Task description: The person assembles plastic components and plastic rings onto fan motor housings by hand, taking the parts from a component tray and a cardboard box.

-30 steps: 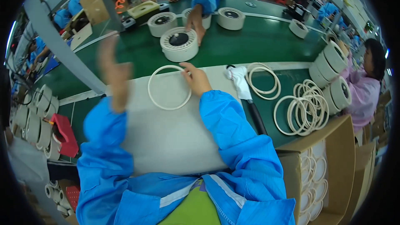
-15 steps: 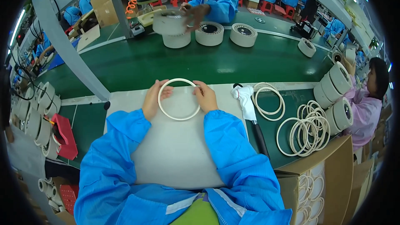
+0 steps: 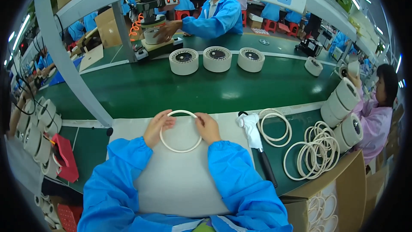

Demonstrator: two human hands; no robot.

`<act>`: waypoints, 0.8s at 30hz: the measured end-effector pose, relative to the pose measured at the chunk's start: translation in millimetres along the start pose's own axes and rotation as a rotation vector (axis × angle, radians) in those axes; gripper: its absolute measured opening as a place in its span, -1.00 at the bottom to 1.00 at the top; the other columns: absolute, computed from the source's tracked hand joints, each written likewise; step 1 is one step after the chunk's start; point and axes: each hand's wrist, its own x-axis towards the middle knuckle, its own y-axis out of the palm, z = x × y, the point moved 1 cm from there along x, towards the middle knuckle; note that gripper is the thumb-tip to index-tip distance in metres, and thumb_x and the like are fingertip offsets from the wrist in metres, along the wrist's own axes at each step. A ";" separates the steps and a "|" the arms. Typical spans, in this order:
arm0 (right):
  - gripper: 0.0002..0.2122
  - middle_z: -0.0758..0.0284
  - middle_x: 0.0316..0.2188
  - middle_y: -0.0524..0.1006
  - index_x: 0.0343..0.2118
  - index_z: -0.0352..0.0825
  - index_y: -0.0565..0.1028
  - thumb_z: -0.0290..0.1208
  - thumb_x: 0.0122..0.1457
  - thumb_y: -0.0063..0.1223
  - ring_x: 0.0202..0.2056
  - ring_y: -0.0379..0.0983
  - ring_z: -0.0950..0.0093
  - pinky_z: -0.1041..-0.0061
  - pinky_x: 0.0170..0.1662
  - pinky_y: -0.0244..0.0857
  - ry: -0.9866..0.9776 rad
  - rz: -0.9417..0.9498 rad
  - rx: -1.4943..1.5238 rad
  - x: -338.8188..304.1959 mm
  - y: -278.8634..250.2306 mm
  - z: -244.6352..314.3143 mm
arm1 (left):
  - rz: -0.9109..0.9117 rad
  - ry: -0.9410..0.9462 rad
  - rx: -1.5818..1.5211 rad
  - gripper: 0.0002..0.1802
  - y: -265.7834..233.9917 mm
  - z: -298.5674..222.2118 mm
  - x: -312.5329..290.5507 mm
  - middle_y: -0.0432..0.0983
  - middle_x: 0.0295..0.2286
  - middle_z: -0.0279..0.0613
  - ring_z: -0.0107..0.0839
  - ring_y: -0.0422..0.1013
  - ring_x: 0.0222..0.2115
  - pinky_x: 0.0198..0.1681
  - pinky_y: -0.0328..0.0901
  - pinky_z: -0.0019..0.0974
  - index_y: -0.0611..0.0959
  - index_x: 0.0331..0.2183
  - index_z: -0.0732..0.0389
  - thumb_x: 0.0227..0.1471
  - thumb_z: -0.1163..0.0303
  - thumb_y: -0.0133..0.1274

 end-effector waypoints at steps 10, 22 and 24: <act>-0.79 0.29 -0.64 0.43 -0.35 -0.34 0.48 -0.30 0.08 -0.07 -0.56 0.32 0.50 0.56 -0.46 0.19 0.182 0.159 0.124 11.6 -1.2 7.2 | -0.126 0.264 0.090 -0.49 -13.3 -18.1 -7.3 0.42 -0.21 -0.08 -0.38 0.32 -0.18 -0.06 0.08 -0.37 0.29 -0.01 0.25 0.12 0.12 -0.38; -0.72 0.29 -0.67 0.43 -0.10 -0.20 0.37 -0.37 0.09 -0.11 -0.63 0.31 0.49 0.56 -0.50 0.18 0.176 0.140 0.088 13.2 -4.8 11.8 | -0.042 0.299 0.333 -0.57 -6.9 0.6 10.0 0.40 -0.21 -0.12 -0.42 0.31 -0.19 -0.10 0.16 -0.41 0.33 -0.04 0.23 0.11 0.20 -0.27; -0.70 0.41 -0.69 0.38 -0.06 -0.21 0.35 -0.40 0.10 -0.11 -0.62 0.20 0.66 0.64 -0.53 0.10 0.147 0.146 0.098 9.3 -2.9 15.2 | -0.092 0.353 0.412 -0.60 -3.4 0.8 7.2 0.43 -0.24 -0.13 -0.43 0.31 -0.20 -0.11 0.17 -0.42 0.36 -0.06 0.22 0.11 0.22 -0.23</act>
